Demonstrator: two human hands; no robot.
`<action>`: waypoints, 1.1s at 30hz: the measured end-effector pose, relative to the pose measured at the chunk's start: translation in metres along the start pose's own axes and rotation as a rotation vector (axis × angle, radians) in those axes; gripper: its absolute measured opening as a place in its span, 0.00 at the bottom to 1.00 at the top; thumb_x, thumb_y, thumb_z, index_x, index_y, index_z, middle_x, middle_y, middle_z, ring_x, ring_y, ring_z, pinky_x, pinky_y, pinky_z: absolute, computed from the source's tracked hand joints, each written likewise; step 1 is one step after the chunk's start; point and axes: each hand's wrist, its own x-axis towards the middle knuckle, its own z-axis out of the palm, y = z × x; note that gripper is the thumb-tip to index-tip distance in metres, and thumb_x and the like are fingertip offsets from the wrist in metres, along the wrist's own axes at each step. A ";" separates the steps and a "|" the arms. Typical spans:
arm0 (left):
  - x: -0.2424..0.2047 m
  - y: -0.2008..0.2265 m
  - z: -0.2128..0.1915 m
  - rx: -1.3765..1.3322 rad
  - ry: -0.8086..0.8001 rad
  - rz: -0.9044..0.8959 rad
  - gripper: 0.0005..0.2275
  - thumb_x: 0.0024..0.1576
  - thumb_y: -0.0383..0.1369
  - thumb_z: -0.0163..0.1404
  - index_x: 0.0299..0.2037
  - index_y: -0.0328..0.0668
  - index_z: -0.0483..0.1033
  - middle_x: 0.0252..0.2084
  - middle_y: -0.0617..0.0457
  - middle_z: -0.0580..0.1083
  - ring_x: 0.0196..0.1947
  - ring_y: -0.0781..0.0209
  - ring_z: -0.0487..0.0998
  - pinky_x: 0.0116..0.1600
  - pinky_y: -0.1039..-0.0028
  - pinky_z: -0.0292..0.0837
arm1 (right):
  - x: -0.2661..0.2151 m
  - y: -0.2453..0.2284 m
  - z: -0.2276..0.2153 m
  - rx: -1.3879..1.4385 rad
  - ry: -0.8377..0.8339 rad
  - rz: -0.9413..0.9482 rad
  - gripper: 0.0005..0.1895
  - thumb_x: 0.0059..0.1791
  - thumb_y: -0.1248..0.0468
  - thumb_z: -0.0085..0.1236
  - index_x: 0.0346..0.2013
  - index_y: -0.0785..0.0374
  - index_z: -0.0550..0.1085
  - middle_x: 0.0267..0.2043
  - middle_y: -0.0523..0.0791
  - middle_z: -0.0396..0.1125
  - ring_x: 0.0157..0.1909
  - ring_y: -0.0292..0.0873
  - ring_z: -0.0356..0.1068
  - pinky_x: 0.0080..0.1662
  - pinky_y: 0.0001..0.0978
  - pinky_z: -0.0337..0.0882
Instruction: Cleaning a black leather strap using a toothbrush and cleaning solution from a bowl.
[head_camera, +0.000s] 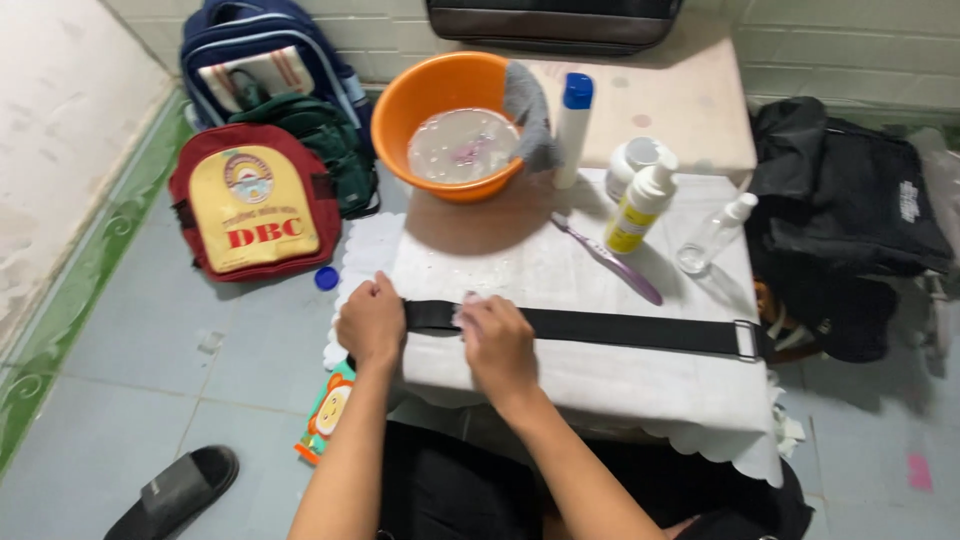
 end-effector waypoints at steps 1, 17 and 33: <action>0.000 -0.003 -0.001 0.000 0.011 -0.011 0.21 0.63 0.51 0.41 0.33 0.47 0.82 0.36 0.36 0.80 0.47 0.29 0.80 0.53 0.50 0.72 | 0.003 -0.007 0.015 0.009 -0.008 -0.010 0.05 0.46 0.69 0.63 0.33 0.55 0.80 0.32 0.39 0.71 0.38 0.43 0.74 0.43 0.33 0.74; 0.001 -0.007 -0.003 -0.030 0.039 0.050 0.23 0.65 0.50 0.40 0.28 0.44 0.79 0.30 0.37 0.79 0.43 0.33 0.81 0.52 0.54 0.71 | 0.054 -0.037 0.026 0.006 -0.281 -0.305 0.03 0.47 0.66 0.64 0.28 0.55 0.80 0.30 0.40 0.71 0.37 0.40 0.71 0.40 0.28 0.75; 0.002 -0.008 0.004 0.010 0.056 0.085 0.20 0.66 0.45 0.44 0.31 0.39 0.81 0.33 0.32 0.78 0.44 0.26 0.79 0.48 0.45 0.74 | -0.018 0.162 -0.157 -0.187 -0.001 -0.225 0.12 0.42 0.73 0.60 0.31 0.51 0.81 0.32 0.39 0.70 0.39 0.46 0.72 0.44 0.32 0.73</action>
